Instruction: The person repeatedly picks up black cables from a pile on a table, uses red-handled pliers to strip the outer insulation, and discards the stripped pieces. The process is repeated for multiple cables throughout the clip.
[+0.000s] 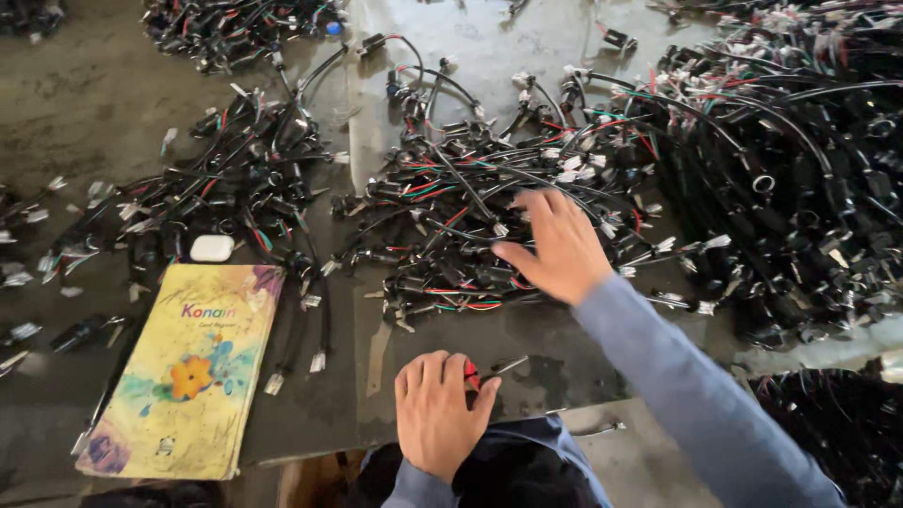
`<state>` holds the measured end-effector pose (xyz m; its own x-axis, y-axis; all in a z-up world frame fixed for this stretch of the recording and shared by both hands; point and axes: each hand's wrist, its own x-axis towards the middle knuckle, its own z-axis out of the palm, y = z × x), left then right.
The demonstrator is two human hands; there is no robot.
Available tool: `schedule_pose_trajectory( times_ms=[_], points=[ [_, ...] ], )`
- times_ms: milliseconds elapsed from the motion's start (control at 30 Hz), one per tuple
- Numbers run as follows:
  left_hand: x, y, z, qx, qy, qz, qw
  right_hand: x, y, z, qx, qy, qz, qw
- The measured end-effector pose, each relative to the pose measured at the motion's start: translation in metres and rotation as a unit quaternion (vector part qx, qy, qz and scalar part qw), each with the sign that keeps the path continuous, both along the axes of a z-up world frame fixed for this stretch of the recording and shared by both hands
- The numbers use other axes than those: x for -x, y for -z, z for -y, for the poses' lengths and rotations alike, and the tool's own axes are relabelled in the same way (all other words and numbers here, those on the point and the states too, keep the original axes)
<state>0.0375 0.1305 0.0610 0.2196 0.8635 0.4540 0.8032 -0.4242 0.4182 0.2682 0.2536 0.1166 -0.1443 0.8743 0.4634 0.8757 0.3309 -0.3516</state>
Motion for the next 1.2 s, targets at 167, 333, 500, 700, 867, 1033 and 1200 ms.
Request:
schedule_pose_trajectory(
  times_ms=[167,333,500,700,867,1033,1200],
  points=[
    [0.001,-0.003,0.000,0.025,0.004,0.016,1.000,0.028,0.033,-0.064,-0.026,0.064,0.081,0.994],
    [0.001,-0.007,0.001,0.026,0.003,0.017,1.000,0.029,0.054,-0.053,-0.003,0.003,0.042,0.999],
    [0.002,-0.007,0.001,0.057,0.023,0.010,0.998,0.020,0.043,-0.021,0.009,-0.069,0.037,0.997],
    [0.004,-0.004,0.012,0.109,0.119,0.034,0.986,0.012,0.039,0.013,0.060,-0.197,-0.014,0.978],
    [0.005,-0.005,0.008,0.141,0.122,0.021,0.982,0.016,0.031,0.010,0.071,-0.165,0.005,0.984],
    [-0.001,-0.002,-0.021,0.118,0.088,0.050,0.988,0.041,0.028,-0.020,0.099,-0.015,0.137,0.986],
    [-0.003,-0.002,-0.023,0.083,0.066,0.089,0.990,0.053,0.007,-0.058,0.198,0.054,0.111,0.972]
  ],
)
